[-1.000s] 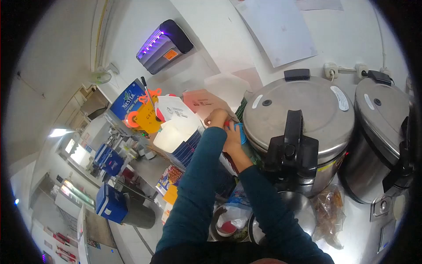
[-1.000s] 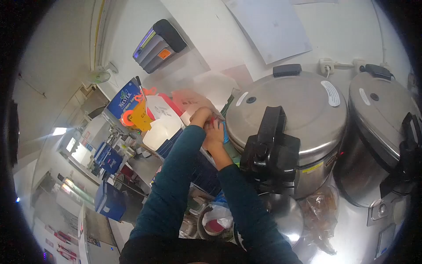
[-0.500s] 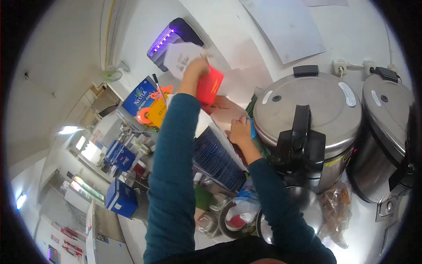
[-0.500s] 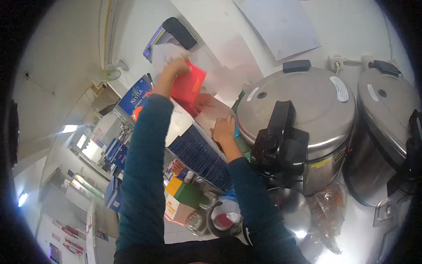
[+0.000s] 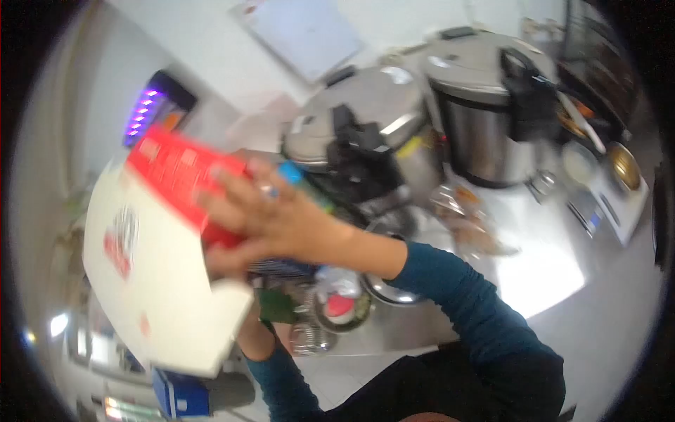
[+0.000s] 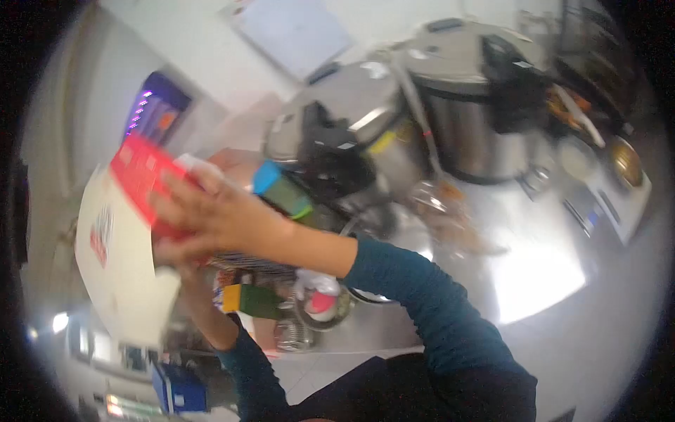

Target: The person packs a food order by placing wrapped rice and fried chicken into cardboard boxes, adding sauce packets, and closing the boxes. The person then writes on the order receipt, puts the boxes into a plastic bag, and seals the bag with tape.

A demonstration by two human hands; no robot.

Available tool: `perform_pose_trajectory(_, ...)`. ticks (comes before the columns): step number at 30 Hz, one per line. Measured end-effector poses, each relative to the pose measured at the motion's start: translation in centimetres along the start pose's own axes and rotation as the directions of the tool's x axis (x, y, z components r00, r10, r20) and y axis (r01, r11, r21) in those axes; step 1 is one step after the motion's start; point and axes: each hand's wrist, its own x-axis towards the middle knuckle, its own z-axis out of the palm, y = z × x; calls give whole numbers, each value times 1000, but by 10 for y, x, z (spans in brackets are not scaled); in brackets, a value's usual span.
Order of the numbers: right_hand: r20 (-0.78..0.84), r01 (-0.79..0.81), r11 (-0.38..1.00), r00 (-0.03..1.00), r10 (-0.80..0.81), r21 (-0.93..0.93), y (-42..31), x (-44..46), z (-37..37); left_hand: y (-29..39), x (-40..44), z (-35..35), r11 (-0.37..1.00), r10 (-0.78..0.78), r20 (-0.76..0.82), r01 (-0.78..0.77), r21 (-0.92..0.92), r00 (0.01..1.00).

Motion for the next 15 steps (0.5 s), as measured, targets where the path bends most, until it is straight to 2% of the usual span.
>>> perform_pose_trajectory(1,-32,53,995,998,-56,-79,-17,-6,-18,18,-23,-3,996,-15,18,16,-83,1000)
perform_pose_trajectory(3,64,97,992,994,-93,-75,-42,-28,-57,60,-67,-10,968,-36,63,50,-246,997)
perform_pose_trajectory(5,257,215,964,951,-170,-158,-51,-47,-100,103,-104,-16,911,-39,122,85,-403,992)
perform_pose_trajectory(7,402,272,941,899,-173,-203,-56,-64,-144,146,-132,-21,829,-32,201,138,-542,979)
perform_pose_trajectory(9,483,255,935,869,-109,-248,-62,-80,-195,188,-150,-27,727,8,283,188,-660,959)
perform_pose_trajectory(11,482,130,969,876,-13,-210,-54,-92,-247,231,-159,-32,617,75,346,230,-752,935)
perform_pose_trajectory(12,484,-84,990,865,131,-118,-45,-118,-272,252,-162,-34,561,119,374,248,-790,920)
perform_pose_trajectory(13,458,-272,945,826,327,-184,-29,-162,-306,273,-164,-34,495,173,394,266,-827,903)
perform_pose_trajectory(15,349,-615,733,645,680,-291,3,-248,-375,319,-164,-30,391,302,430,300,-870,851)
